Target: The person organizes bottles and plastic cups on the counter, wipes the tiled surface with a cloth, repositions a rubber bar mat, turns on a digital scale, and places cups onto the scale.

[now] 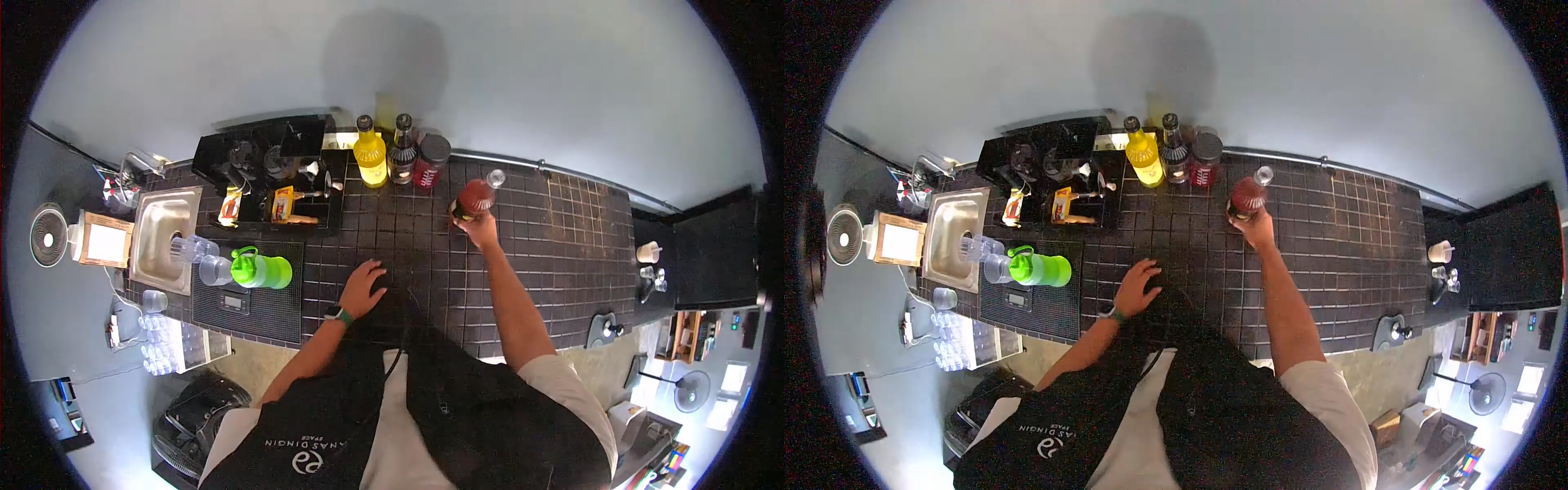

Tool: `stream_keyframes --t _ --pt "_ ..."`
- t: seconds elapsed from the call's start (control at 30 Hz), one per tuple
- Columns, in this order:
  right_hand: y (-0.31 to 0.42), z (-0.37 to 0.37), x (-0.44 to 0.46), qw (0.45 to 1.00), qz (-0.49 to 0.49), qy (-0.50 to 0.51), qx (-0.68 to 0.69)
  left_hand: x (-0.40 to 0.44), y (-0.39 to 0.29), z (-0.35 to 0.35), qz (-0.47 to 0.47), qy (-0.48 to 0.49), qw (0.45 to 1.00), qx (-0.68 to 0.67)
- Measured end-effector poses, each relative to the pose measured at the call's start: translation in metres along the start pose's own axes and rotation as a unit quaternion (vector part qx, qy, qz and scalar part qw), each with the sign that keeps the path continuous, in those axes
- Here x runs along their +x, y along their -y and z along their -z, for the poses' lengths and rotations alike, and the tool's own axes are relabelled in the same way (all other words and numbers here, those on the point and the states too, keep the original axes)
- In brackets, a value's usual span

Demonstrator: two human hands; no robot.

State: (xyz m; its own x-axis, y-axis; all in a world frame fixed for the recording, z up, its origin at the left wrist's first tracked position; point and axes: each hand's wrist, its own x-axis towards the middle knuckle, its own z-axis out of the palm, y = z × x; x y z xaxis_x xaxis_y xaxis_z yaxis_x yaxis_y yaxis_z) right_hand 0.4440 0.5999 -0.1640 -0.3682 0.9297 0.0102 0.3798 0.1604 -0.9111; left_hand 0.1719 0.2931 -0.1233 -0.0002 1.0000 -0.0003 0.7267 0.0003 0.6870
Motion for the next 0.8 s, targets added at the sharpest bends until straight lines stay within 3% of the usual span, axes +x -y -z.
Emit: stream_keyframes --t 0.07,0.1,0.13,0.3,0.47,0.6,0.67,0.77,0.8 --pt "-0.006 0.006 0.028 0.999 0.009 -0.005 0.035 -0.019 -0.001 0.008 0.002 0.012 1.0 0.024" --pt "0.002 0.011 0.041 0.999 0.018 -0.005 -0.048 -0.024 -0.002 0.01 0.003 0.026 0.999 0.047" --pt "0.001 0.009 0.053 0.999 0.021 -0.004 -0.045 -0.026 -0.003 0.01 0.005 0.024 0.998 0.05" --pt "-0.023 0.001 0.105 0.996 0.034 0.059 0.05 -0.023 -0.002 0.002 0.041 0.037 0.995 0.084" --pt "0.033 0.002 0.1 0.998 0.016 0.067 -0.001 -0.021 -0.004 -0.003 0.047 0.024 0.993 0.105" --pt "0.022 -0.004 0.107 0.998 0.015 0.068 0.01 -0.022 -0.002 -0.006 0.047 0.012 0.991 0.123" --pt "0.034 -0.001 0.104 0.996 -0.003 0.061 -0.065 -0.018 -0.002 -0.008 0.037 0.001 0.99 0.134" --pt "0.033 -0.003 0.101 0.999 0.008 0.053 -0.011 0.005 0.005 -0.017 0.085 -0.035 0.99 0.106" --pt "0.028 -0.006 0.104 0.999 0.011 0.053 -0.009 0.031 0.01 -0.016 0.104 -0.088 0.991 0.006"
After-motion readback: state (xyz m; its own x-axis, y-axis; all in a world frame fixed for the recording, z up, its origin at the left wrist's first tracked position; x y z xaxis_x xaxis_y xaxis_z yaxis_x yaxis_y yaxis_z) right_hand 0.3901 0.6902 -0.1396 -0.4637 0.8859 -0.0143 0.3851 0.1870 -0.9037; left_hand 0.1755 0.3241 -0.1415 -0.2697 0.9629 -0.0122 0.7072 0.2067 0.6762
